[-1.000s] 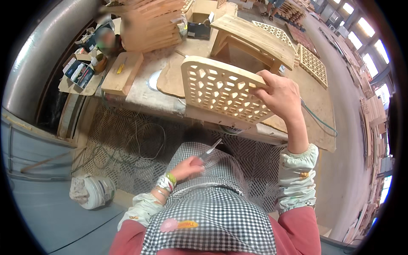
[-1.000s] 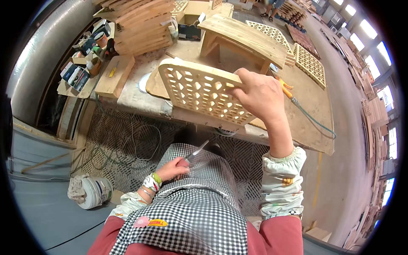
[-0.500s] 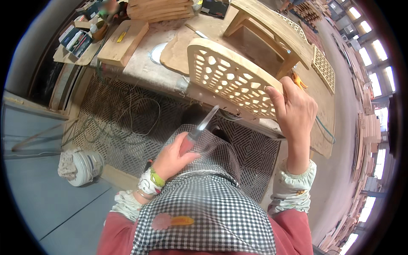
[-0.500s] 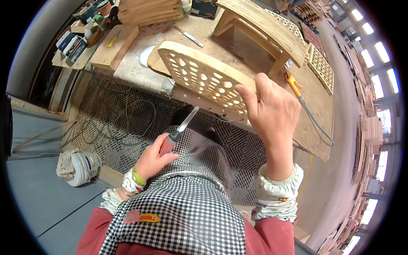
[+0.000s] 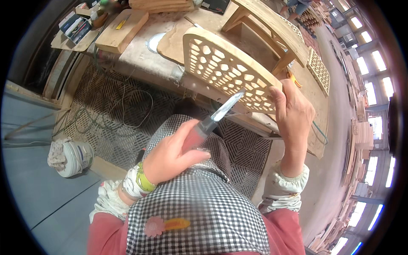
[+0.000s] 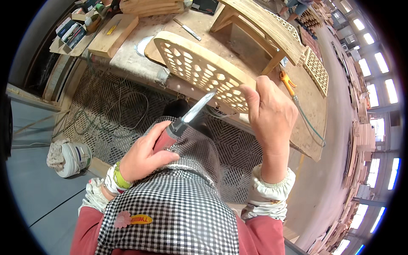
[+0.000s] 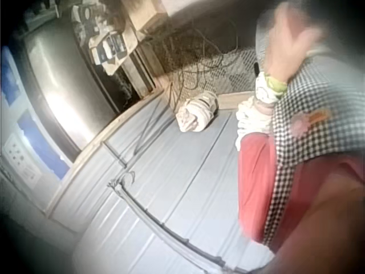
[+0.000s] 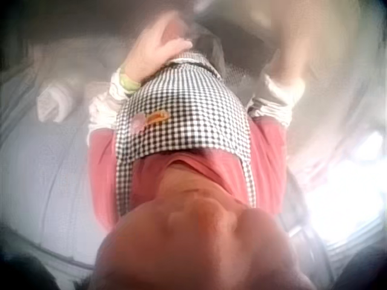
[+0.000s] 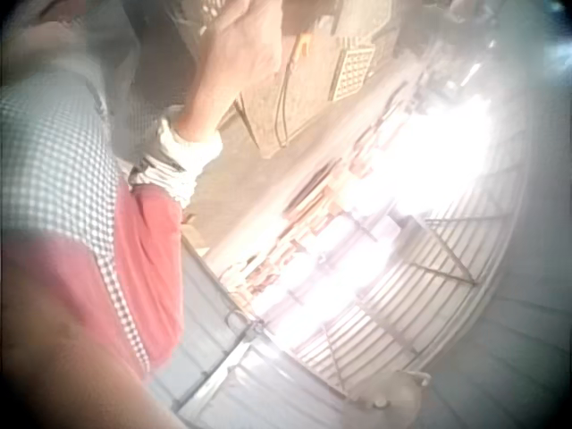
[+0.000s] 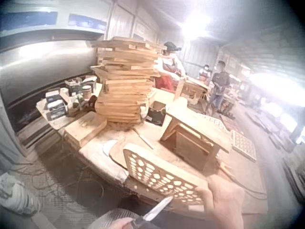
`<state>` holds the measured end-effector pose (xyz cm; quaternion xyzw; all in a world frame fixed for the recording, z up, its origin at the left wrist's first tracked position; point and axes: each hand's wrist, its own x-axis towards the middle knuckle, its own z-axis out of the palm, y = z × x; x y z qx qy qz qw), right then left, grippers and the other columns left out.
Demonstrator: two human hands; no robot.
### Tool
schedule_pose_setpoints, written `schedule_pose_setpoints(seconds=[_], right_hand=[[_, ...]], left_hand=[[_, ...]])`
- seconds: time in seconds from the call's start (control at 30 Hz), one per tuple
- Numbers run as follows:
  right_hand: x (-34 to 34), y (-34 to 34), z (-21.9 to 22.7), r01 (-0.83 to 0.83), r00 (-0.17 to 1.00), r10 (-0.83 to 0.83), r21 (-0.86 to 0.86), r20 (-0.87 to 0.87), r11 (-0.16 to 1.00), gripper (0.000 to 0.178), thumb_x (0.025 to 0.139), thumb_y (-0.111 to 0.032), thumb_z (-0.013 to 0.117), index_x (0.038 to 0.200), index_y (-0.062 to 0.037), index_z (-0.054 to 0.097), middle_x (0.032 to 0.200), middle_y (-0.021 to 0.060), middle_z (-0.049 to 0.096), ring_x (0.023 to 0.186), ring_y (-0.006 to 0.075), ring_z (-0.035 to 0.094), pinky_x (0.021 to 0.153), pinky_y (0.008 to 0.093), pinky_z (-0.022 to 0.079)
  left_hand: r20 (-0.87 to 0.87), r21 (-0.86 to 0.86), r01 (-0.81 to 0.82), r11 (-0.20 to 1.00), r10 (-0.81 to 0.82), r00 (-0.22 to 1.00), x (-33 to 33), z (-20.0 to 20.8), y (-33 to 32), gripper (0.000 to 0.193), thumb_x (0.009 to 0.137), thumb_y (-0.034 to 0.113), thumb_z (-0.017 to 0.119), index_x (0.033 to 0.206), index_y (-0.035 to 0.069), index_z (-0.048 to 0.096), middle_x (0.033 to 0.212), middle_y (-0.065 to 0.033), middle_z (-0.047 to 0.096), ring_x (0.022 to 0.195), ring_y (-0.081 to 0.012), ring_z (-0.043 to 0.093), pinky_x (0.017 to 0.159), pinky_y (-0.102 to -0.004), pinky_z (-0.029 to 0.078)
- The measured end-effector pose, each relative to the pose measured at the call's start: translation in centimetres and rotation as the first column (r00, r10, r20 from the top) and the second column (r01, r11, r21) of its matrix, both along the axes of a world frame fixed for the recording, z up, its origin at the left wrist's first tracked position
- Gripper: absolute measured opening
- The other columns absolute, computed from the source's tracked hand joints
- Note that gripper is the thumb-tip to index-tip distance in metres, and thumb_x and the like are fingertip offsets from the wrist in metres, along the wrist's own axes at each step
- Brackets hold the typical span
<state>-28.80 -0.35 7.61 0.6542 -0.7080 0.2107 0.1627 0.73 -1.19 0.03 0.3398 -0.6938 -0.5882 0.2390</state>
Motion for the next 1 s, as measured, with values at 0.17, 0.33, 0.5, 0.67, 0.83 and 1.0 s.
schedule_pose_setpoints(seconds=[0.17, 0.33, 0.5, 0.67, 0.83, 1.0], right_hand=[[1.4, 0.9, -0.7, 0.01, 0.997, -0.013, -0.036, -0.073, 0.999, 0.048, 0.101, -0.048, 0.064, 0.077, -0.0089, 0.05, 0.067, 0.009, 0.053, 0.061, 0.0301, 0.058, 0.056, 0.0403, 0.043], [2.0, 1.7, -1.8, 0.001, 0.992, -0.012, -0.088, -0.125, 0.996, 0.051, 0.101, -0.053, 0.062, 0.075, -0.0108, 0.049, 0.063, 0.0097, 0.05, 0.055, 0.0311, 0.054, 0.052, 0.0404, 0.04], [2.7, 2.2, -2.5, 0.002, 0.99, -0.018, -0.109, -0.143, 0.994, 0.051, 0.1, -0.053, 0.063, 0.075, -0.011, 0.05, 0.063, 0.0096, 0.05, 0.054, 0.0315, 0.053, 0.051, 0.0405, 0.039], [2.1, 1.6, -2.2, 0.022, 0.987, -0.045, -0.145, -0.156, 0.989, 0.05, 0.1, -0.053, 0.063, 0.075, -0.0107, 0.051, 0.065, 0.0105, 0.054, 0.057, 0.0314, 0.057, 0.053, 0.0416, 0.041], [1.4, -0.3, -1.1, 0.075, 0.99, -0.088, -0.115, -0.111, 0.991, 0.047, 0.099, -0.049, 0.065, 0.076, -0.011, 0.052, 0.067, 0.008, 0.058, 0.059, 0.031, 0.059, 0.053, 0.0416, 0.043], [2.6, -0.2, -1.1, 0.102, 0.985, -0.116, -0.115, -0.126, 0.988, 0.047, 0.1, -0.05, 0.064, 0.075, -0.0115, 0.052, 0.067, 0.0078, 0.059, 0.058, 0.0301, 0.06, 0.052, 0.0406, 0.043]], left_hand=[[0.037, 0.094, -0.035, 0.995, 0.032, 0.999, -1.2, 1.2, -0.2, 0.069, 0.097, 0.034, 0.071, 0.147, -0.004, 0.044, 0.104, -0.022, 0.073, 0.094, -0.0349, 0.074, 0.082, -0.0403, 0.056], [0.018, 0.211, -0.042, 0.977, 0.039, 0.999, -2.5, 1.2, 0.3, 0.055, 0.102, 0.028, 0.063, 0.145, -0.001, 0.046, 0.086, -0.0079, 0.067, 0.068, -0.0161, 0.063, 0.061, -0.0296, 0.05], [0.108, 0.284, -0.036, 0.958, 0.005, 0.994, -3.4, 2.6, 0.0, 0.053, 0.103, 0.033, 0.062, 0.14, -0.001, 0.047, 0.101, -0.0203, 0.074, 0.094, -0.0355, 0.075, 0.08, -0.0427, 0.057], [0.011, 0.353, -0.036, 0.935, 0.034, 0.999, -2.8, 1.2, 0.4, 0.05, 0.103, 0.033, 0.063, 0.138, 0.0, 0.05, 0.096, -0.0112, 0.072, 0.08, -0.0224, 0.07, 0.073, -0.0365, 0.055], [-0.015, 0.477, 0.016, 0.879, -0.01, 1.0, -0.7, 1.1, 1.3, 0.046, 0.104, 0.031, 0.062, 0.137, 0.001, 0.053, 0.09, -0.002, 0.066, 0.067, -0.0086, 0.059, 0.061, -0.0253, 0.048], [0.0, 0.337, -0.027, 0.941, 0.029, 1.0, -1.1, 0.7, 0.7, 0.047, 0.103, 0.033, 0.063, 0.135, 0.0, 0.055, 0.097, -0.0082, 0.069, 0.087, -0.0162, 0.066, 0.08, -0.0326, 0.053]])
